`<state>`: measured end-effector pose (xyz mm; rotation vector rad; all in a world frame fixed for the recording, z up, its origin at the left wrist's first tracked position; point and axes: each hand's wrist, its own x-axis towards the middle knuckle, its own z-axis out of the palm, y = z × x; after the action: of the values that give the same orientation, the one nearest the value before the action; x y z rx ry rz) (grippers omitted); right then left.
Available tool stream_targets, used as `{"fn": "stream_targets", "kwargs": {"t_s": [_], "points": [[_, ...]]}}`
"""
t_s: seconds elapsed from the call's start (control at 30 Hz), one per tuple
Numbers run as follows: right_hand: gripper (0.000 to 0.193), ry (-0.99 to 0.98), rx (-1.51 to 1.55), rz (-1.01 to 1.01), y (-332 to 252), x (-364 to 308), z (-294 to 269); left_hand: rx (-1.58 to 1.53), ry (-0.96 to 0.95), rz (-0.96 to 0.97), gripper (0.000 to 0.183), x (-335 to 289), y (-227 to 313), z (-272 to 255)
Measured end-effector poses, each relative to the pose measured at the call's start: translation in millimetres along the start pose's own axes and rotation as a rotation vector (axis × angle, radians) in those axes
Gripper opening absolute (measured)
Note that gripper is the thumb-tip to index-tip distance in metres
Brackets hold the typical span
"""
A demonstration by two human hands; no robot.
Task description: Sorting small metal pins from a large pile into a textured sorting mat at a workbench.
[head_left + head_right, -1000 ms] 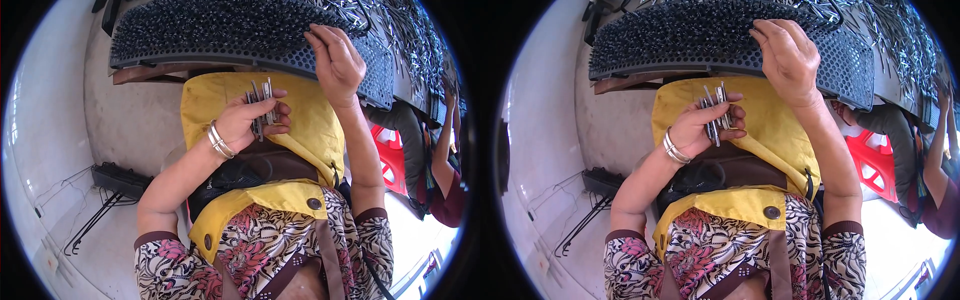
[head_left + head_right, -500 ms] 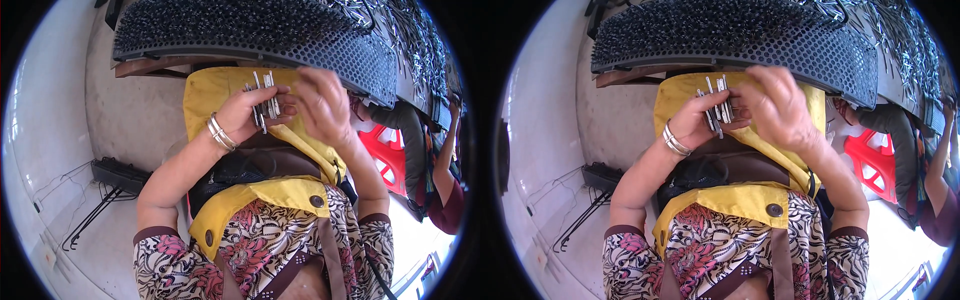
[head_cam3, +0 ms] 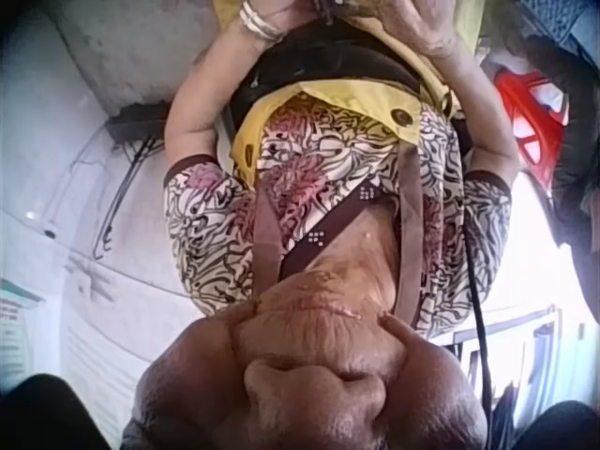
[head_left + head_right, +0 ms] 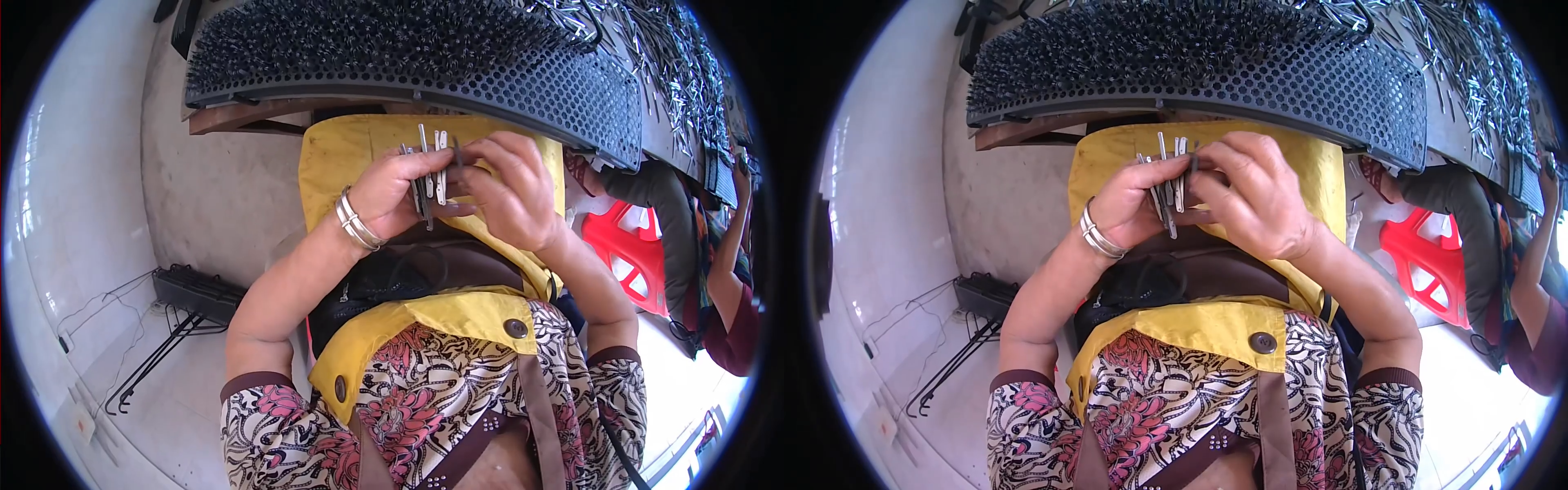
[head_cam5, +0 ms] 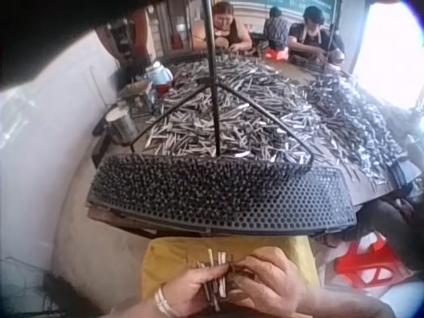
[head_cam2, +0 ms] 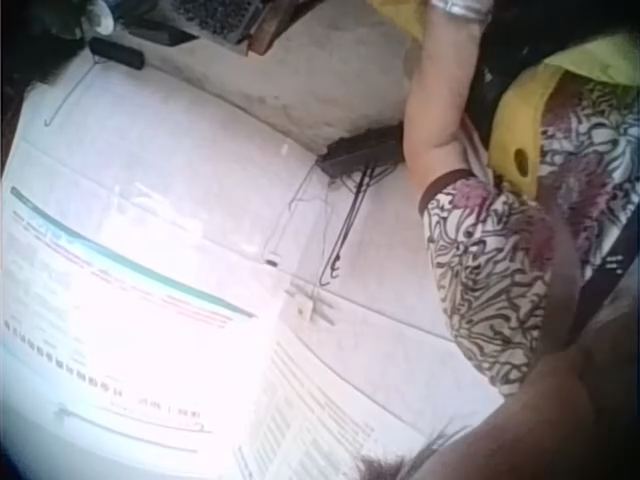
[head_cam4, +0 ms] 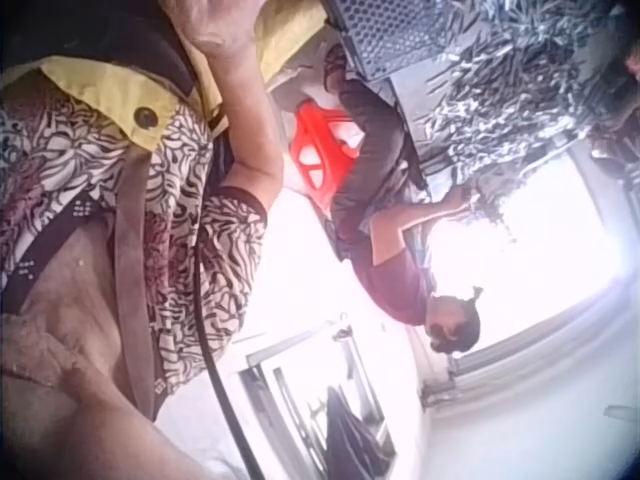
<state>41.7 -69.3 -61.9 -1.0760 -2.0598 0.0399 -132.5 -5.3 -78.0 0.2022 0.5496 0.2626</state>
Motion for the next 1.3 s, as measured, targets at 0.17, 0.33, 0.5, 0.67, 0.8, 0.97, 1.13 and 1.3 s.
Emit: {"fn": "stream_targets", "kwargs": {"t_s": [0.17,0.33,0.5,0.67,0.8,0.97,1.13,1.3], "points": [[0.014,0.279,0.108,0.559,12,14,-18,0.072,0.067,-0.005,0.030,-7,7,11],[0.016,0.522,0.077,0.530,47,24,-3,0.040,0.027,-0.004,0.031,-3,0,9],[0.016,0.541,-0.014,0.458,52,31,4,0.021,0.016,-0.011,0.032,-1,1,6],[0.016,0.247,-0.217,0.246,57,31,9,0.013,-0.001,-0.019,0.032,-1,2,4],[0.021,0.107,-0.304,0.260,44,37,6,0.049,-0.030,-0.027,0.037,-1,4,3],[0.022,0.042,0.073,0.579,5,33,4,0.077,-0.050,-0.006,0.032,-5,5,5],[0.018,-0.009,0.495,0.886,-11,32,-2,0.174,-0.063,-0.031,0.031,-7,3,12],[0.015,0.255,0.386,0.941,7,37,-11,0.101,-0.052,-0.020,0.034,-4,1,5]]}}
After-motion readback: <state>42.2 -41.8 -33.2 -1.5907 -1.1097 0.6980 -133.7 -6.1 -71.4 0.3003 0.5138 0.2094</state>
